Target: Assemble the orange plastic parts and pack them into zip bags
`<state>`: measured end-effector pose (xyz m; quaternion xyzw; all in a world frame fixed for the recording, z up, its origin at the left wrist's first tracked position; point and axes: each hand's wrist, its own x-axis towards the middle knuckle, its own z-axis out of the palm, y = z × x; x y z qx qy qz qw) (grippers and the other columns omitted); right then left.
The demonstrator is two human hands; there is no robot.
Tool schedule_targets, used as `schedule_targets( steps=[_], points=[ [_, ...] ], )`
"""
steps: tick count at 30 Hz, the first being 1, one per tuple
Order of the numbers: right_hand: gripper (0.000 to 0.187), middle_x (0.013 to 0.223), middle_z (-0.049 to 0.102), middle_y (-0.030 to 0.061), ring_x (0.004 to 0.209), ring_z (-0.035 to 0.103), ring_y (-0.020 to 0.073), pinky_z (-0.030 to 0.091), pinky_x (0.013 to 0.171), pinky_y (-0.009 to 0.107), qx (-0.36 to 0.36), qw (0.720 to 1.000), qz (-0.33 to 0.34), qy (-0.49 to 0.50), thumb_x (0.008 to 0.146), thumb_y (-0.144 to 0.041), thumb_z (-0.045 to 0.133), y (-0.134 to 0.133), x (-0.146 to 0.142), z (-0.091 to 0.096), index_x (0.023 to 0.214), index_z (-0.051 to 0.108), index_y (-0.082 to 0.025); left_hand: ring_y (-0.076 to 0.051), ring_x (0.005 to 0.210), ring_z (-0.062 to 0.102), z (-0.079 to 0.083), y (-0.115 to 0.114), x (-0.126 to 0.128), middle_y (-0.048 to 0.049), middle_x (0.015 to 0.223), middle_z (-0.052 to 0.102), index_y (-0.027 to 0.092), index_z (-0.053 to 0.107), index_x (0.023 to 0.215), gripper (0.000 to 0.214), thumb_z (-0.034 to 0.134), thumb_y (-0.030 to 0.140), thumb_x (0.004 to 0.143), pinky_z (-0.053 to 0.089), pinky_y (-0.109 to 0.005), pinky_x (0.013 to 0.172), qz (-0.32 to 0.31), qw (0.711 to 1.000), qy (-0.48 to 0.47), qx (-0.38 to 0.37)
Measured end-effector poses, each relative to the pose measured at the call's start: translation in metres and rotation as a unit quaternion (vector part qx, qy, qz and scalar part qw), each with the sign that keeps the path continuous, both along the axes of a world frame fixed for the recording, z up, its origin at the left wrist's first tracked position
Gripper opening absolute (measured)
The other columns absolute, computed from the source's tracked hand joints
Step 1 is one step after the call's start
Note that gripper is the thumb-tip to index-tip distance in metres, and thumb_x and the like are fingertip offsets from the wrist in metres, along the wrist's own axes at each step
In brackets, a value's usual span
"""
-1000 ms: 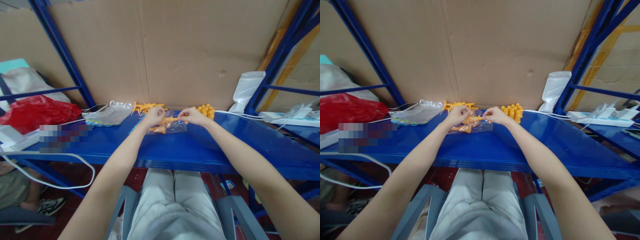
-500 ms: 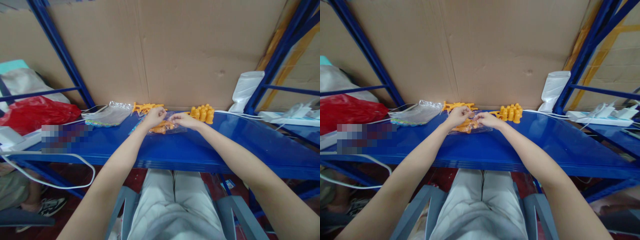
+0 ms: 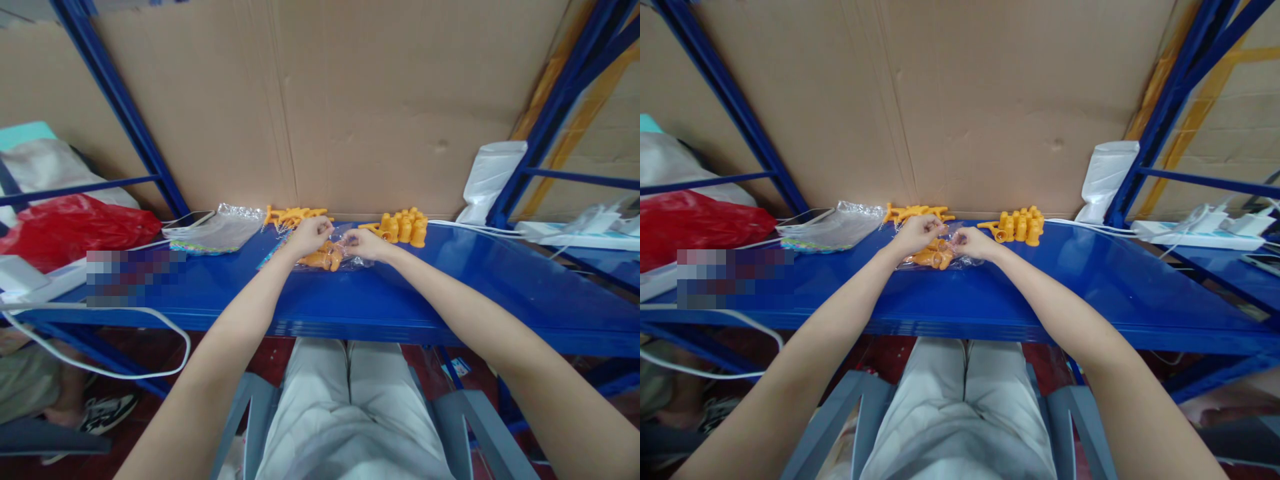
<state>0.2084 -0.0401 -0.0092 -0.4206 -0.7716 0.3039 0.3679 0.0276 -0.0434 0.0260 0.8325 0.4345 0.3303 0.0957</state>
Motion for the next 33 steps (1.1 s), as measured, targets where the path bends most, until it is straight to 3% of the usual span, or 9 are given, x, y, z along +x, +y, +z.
schedule_targets(
  steps=[5,9,13,17,20,23,27,29,33],
  points=[
    [0.005,0.079,0.070,0.0028,0.071,0.062,0.0110,0.054,0.076,0.026,-0.087,0.995,0.011,0.038,0.076,-0.009,0.066,-0.010,0.005,0.005,0.078,0.066,-0.015,-0.014,0.062,0.051,-0.003,0.005,-0.001,0.0004,0.065,0.056,0.015,0.059,0.076,0.013,0.051,0.021,0.085,0.037,-0.025,0.062,-0.005,1.000,-0.015,0.009],
    [0.013,0.086,0.072,0.0041,0.072,0.062,0.0098,0.052,0.081,0.026,-0.112,0.992,0.016,0.053,0.077,-0.008,0.064,-0.010,0.007,0.004,0.086,0.071,-0.014,-0.014,0.063,0.052,-0.006,0.010,-0.003,-0.0001,0.066,0.058,0.015,0.060,0.077,0.012,0.051,0.019,0.084,0.038,-0.026,0.062,-0.005,1.000,-0.020,0.019],
    [0.017,0.098,0.074,0.0060,0.085,0.065,0.0126,0.050,0.090,0.030,-0.097,0.994,0.041,0.022,0.080,-0.012,0.063,-0.008,0.007,0.000,0.092,0.075,-0.014,-0.014,0.062,0.053,-0.011,0.015,-0.004,-0.0002,0.067,0.060,0.015,0.061,0.077,0.011,0.053,0.020,0.084,0.039,-0.026,0.063,-0.008,0.999,-0.027,0.037],
    [0.024,0.103,0.075,0.0052,0.093,0.066,0.0169,0.050,0.091,0.034,-0.029,0.996,0.053,-0.070,0.085,-0.019,0.058,-0.006,0.009,0.002,0.100,0.077,-0.016,-0.014,0.060,0.053,-0.015,0.019,-0.004,0.0005,0.063,0.058,0.016,0.060,0.074,0.010,0.056,0.018,0.083,0.039,-0.026,0.061,-0.014,0.998,-0.037,0.056],
    [0.028,0.098,0.076,0.0044,0.092,0.067,0.0192,0.051,0.088,0.032,0.072,0.980,-0.014,-0.186,0.085,-0.014,0.053,-0.003,0.019,0.009,0.097,0.078,-0.018,-0.013,0.055,0.051,-0.016,0.020,-0.005,0.0019,0.059,0.055,0.016,0.060,0.074,0.010,0.056,0.018,0.083,0.037,-0.025,0.058,-0.025,0.997,-0.039,0.060],
    [0.034,0.107,0.073,0.0086,0.102,0.066,0.0229,0.048,0.094,0.036,0.184,0.937,-0.146,-0.260,0.083,-0.008,0.048,-0.001,0.035,0.016,0.099,0.077,-0.017,-0.012,0.053,0.049,-0.016,0.019,-0.005,0.0027,0.057,0.053,0.016,0.059,0.073,0.011,0.057,0.017,0.084,0.035,-0.024,0.056,-0.023,0.997,-0.036,0.065],
    [0.032,0.114,0.069,0.0167,0.108,0.063,0.0305,0.047,0.094,0.044,0.195,0.890,-0.262,-0.319,0.087,-0.013,0.049,0.004,0.057,0.016,0.105,0.075,-0.014,-0.011,0.052,0.047,-0.015,0.019,-0.006,0.0036,0.055,0.051,0.016,0.059,0.072,0.012,0.057,0.016,0.084,0.032,-0.023,0.054,-0.014,0.997,-0.031,0.063],
    [0.030,0.113,0.068,0.0184,0.108,0.062,0.0329,0.047,0.091,0.046,0.173,0.879,-0.267,-0.357,0.087,-0.018,0.052,0.007,0.065,0.012,0.106,0.074,-0.014,-0.010,0.051,0.046,-0.016,0.021,-0.007,0.0043,0.055,0.050,0.016,0.059,0.072,0.012,0.057,0.016,0.084,0.031,-0.023,0.054,-0.019,0.997,-0.031,0.065],
    [0.030,0.108,0.070,0.0160,0.104,0.063,0.0322,0.048,0.088,0.047,0.155,0.885,-0.192,-0.396,0.084,-0.018,0.053,0.013,0.070,0.006,0.104,0.075,-0.016,-0.010,0.051,0.045,-0.018,0.024,-0.008,0.0041,0.056,0.050,0.016,0.059,0.073,0.012,0.058,0.017,0.085,0.031,-0.023,0.056,-0.028,0.997,-0.032,0.067]
  ],
)
